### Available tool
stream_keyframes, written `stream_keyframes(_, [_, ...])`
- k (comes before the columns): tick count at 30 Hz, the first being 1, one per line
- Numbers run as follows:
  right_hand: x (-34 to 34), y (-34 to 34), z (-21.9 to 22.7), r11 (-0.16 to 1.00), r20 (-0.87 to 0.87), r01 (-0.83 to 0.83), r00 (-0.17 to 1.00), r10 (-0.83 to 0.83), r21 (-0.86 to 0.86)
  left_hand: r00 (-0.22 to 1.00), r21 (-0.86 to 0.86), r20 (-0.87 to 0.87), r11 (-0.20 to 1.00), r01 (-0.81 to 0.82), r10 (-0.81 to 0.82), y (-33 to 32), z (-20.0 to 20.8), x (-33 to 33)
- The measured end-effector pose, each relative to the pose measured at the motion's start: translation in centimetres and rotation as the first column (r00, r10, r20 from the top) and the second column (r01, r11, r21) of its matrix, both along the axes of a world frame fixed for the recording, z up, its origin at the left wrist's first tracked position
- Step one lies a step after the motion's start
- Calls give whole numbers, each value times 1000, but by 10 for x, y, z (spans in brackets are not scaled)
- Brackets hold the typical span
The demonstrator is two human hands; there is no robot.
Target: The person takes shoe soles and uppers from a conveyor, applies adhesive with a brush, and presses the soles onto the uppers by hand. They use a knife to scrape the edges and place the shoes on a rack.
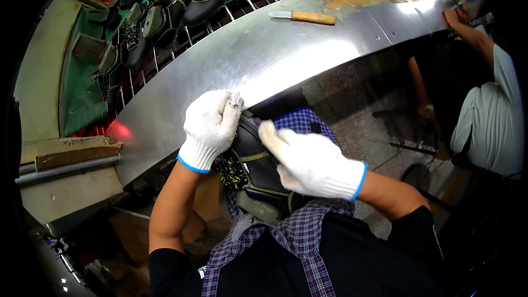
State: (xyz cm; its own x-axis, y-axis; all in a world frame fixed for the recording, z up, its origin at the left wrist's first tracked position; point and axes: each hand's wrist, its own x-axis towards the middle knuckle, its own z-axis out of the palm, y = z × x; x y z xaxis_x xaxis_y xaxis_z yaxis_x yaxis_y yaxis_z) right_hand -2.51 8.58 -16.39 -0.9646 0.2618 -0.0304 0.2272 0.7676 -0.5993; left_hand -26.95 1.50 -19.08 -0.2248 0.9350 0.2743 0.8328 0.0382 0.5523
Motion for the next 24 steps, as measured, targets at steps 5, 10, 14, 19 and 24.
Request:
stream_keyframes(5, [13, -9, 12, 996, -38, -85, 996, 84, -27, 728, 243, 677, 900, -361, 109, -14, -50, -2])
stream_keyframes(10, [12, 16, 5, 995, -21, -76, 997, 75, -62, -21, -90, 996, 891, -445, 91, -24, -57, -10])
stream_keyframes(14, [-14, 15, -4, 945, -186, 167, 957, -225, -282, 181, -47, 975, 919, -392, 127, -20, -31, -5])
stream_keyframes(19, [-62, 32, 19, 913, -48, 159, 980, -191, -375, 88, 19, 996, 926, -377, 15, -26, 16, 6])
stream_keyframes(24, [-72, 39, 52, 943, -113, 35, 991, -76, -331, 1, 103, 994, 919, -382, -111, -27, 47, 24])
